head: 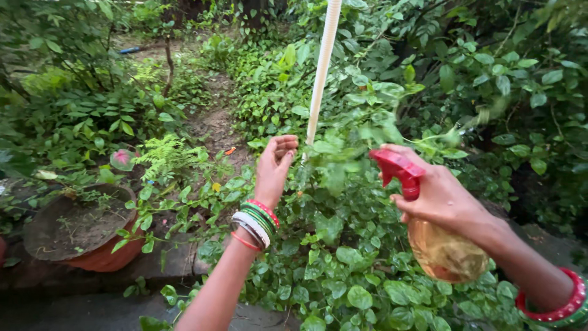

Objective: The person sprays water onto the leaves of a green bush by hand using a red spray bottle.

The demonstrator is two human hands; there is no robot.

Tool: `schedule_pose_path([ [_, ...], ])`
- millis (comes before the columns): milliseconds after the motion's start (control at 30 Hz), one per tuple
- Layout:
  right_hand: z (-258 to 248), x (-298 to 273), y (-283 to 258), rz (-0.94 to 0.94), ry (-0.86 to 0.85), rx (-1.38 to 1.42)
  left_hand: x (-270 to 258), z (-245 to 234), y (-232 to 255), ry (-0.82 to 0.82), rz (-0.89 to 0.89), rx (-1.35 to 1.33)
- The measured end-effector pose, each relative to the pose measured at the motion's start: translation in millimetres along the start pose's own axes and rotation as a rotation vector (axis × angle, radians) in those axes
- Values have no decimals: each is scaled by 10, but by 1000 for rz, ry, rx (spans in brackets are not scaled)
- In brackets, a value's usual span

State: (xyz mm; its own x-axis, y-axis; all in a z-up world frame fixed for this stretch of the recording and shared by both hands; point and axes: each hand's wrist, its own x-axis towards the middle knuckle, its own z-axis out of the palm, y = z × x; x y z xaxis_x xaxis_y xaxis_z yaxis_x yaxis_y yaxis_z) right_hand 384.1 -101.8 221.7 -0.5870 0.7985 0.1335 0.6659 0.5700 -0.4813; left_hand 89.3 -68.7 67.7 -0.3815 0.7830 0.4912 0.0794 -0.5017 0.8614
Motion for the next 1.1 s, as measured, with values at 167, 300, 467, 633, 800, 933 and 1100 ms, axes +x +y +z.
schedule_pose_path([
  [167,-79,-88,105,107,2,95,-216,268,142,-56,150,389],
  [300,-123,-179,56,163,2,140,-285,409,104,-144,399,524],
  [467,-79,-193,8,77,-20,133,-149,610,-54,-148,295,597],
  [633,49,-89,-24,127,-57,224,-16,756,-244,-105,302,765],
  [800,260,99,11,-199,17,159,89,625,-477,-8,357,599],
  [933,507,253,-72,-16,-49,229,118,308,-508,30,101,433],
  [1100,792,475,-186,39,-131,442,180,-123,-775,74,21,111],
])
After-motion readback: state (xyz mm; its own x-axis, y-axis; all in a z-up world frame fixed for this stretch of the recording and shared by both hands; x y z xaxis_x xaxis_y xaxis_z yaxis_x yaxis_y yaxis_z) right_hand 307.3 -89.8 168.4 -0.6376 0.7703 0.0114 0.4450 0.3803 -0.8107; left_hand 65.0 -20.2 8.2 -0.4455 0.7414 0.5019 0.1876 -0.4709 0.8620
